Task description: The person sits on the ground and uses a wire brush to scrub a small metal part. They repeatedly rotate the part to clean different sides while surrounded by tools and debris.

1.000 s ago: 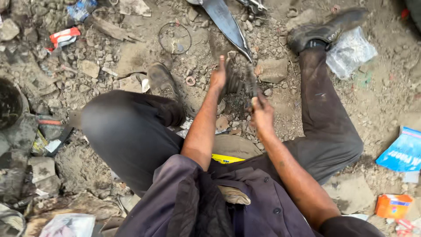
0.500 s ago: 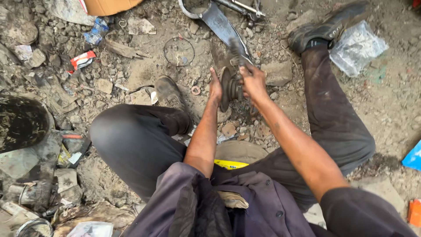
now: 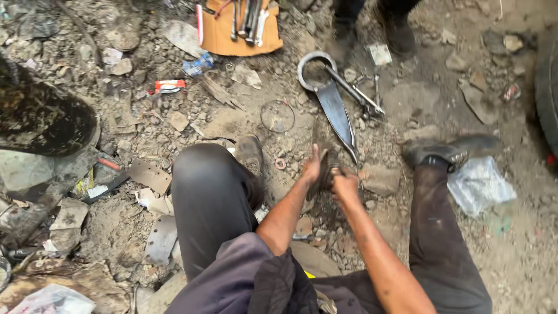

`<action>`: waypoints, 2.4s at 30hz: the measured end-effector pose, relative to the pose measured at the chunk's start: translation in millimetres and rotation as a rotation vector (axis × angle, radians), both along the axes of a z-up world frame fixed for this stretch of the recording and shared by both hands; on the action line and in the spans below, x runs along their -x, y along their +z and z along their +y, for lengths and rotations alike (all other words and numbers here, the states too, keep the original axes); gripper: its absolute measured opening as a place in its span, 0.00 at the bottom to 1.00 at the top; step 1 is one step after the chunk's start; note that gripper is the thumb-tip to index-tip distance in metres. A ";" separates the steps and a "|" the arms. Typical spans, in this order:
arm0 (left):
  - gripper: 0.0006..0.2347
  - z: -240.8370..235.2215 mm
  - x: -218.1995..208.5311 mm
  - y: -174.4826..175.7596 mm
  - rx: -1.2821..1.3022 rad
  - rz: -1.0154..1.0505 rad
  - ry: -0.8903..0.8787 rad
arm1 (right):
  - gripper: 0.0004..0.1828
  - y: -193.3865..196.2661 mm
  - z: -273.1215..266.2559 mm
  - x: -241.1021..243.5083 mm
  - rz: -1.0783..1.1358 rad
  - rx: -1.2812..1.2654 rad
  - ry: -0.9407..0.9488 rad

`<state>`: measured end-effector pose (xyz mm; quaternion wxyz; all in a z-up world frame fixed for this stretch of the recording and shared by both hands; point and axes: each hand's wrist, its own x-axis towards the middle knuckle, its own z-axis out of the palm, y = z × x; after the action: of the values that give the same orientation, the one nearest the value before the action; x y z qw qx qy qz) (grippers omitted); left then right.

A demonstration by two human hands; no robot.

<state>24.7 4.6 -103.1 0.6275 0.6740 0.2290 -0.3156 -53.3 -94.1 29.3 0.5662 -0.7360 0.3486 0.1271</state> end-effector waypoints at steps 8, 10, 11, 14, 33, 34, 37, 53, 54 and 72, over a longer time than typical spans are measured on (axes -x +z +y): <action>0.51 -2.3 -0.5 31.4 -0.074 0.011 -0.003 | 0.27 25.5 3.2 51.3 0.067 -0.009 -0.018; 0.50 -0.4 2.2 43.4 -0.058 -0.033 -0.020 | 0.26 12.5 10.5 65.0 -0.093 0.157 0.115; 0.50 -1.1 2.7 48.9 -0.048 -0.061 -0.040 | 0.26 5.4 11.7 62.7 -0.217 0.272 0.181; 0.48 6.9 7.7 59.5 0.002 0.028 -0.104 | 0.25 -8.4 9.2 32.0 -0.254 0.375 0.192; 0.47 -9.5 7.8 63.8 -0.157 -0.031 0.009 | 0.26 -7.5 -18.1 15.5 0.099 -0.087 -0.090; 0.47 -4.0 6.2 63.0 -0.185 -0.044 -0.014 | 0.26 -2.0 -21.6 6.2 0.100 -0.150 -0.095; 0.44 -6.9 12.6 57.6 -0.070 0.052 0.070 | 0.30 18.8 -36.5 10.0 0.038 -0.206 -0.081; 0.47 1.3 9.9 55.0 -0.058 0.038 0.013 | 0.39 50.2 -11.6 44.1 -0.383 -0.017 -0.014; 0.47 2.7 10.4 51.4 -0.095 0.001 0.016 | 0.37 48.7 -9.1 41.9 -0.314 -0.076 -0.024; 0.45 10.7 7.0 64.4 -0.088 0.062 0.037 | 0.11 26.3 -18.4 47.6 0.048 -0.434 -0.264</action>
<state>17.7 15.3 -38.7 0.5954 0.6866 0.2743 -0.3143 -100.9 -112.4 55.6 0.7143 -0.5421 0.4196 0.1411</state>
